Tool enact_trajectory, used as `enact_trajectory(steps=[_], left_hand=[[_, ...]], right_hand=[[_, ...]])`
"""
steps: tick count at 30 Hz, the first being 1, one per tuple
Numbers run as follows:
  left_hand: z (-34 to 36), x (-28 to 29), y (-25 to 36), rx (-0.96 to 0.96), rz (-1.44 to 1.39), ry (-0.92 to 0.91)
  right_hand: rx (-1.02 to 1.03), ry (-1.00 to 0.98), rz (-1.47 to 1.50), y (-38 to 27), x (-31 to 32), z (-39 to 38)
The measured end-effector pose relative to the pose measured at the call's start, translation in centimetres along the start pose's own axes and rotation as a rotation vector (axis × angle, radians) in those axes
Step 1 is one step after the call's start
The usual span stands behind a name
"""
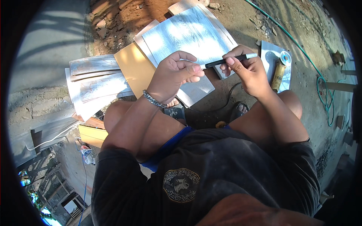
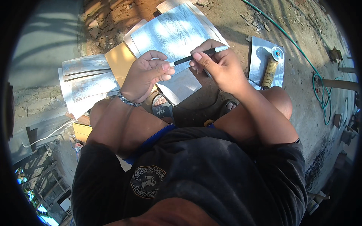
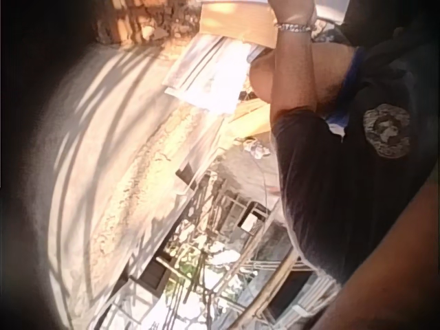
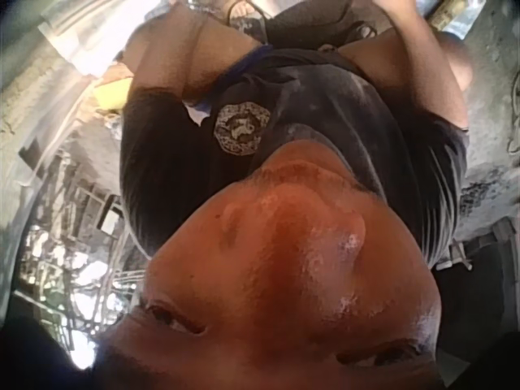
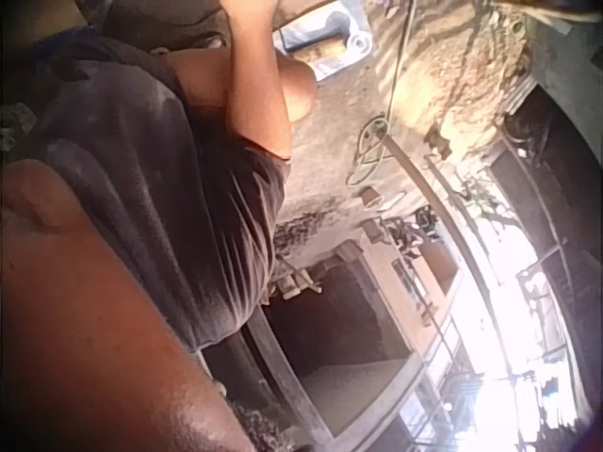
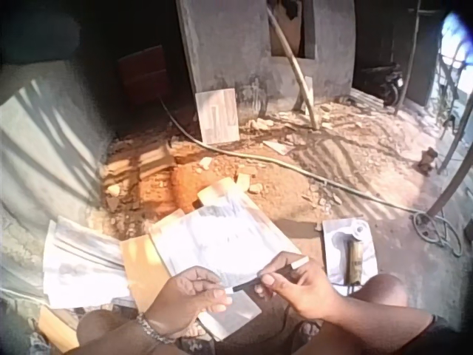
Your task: Measure and mark a tile before cutting it with an angle grinder.
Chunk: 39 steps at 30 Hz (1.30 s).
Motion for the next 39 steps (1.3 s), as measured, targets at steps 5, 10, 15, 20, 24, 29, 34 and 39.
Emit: enact_trajectory(steps=[5, 10, 15, 20, 24, 29, 34, 39], left_hand=[[-1.0, -1.7, -0.8, 0.103, 0.040, -0.103], [-1.5, -4.2, -0.9, 0.061, -0.162, -0.295], [-1.8, -4.8, -1.6, 0.362, 0.108, -0.348], [-3.5, -2.7, -1.6, 0.381, 1.183, -0.484], [-3.2, -1.2, -2.4, 0.355, 1.428, -0.461], [-1.9, -0.3, -2.1, 0.320, 1.483, -0.368], [2.5, 3.0, 1.4, 0.538, 1.200, -0.576], [11.9, 5.6, -0.2, 0.499, 1.595, -0.556]], right_hand=[[-0.027, -0.126, -0.042, -0.7, 0.7, -0.6], [0.152, -0.229, -0.236, -3.0, -1.5, -0.7], [0.660, -0.157, -0.191, -9.0, -1.1, -3.4], [0.504, -0.236, -0.212, -10.9, 2.0, -7.6], [0.345, -0.503, 0.041, -11.4, 1.0, -8.1], [0.531, -0.256, 0.106, -13.6, -1.4, -8.6], [0.090, -0.088, 0.064, -15.9, -1.0, -9.6], [0.122, 0.301, 0.165, -15.0, -0.7, -10.5]])
Point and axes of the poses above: each hand's wrist, its own z-axis towards the middle knuckle, its own x-axis out of the back of the hand, y = z × x, the point moved 3 cm from there along z, towards the middle knuckle, and after that the axes turned 2 degrees about -y, right-handed, at the moved point
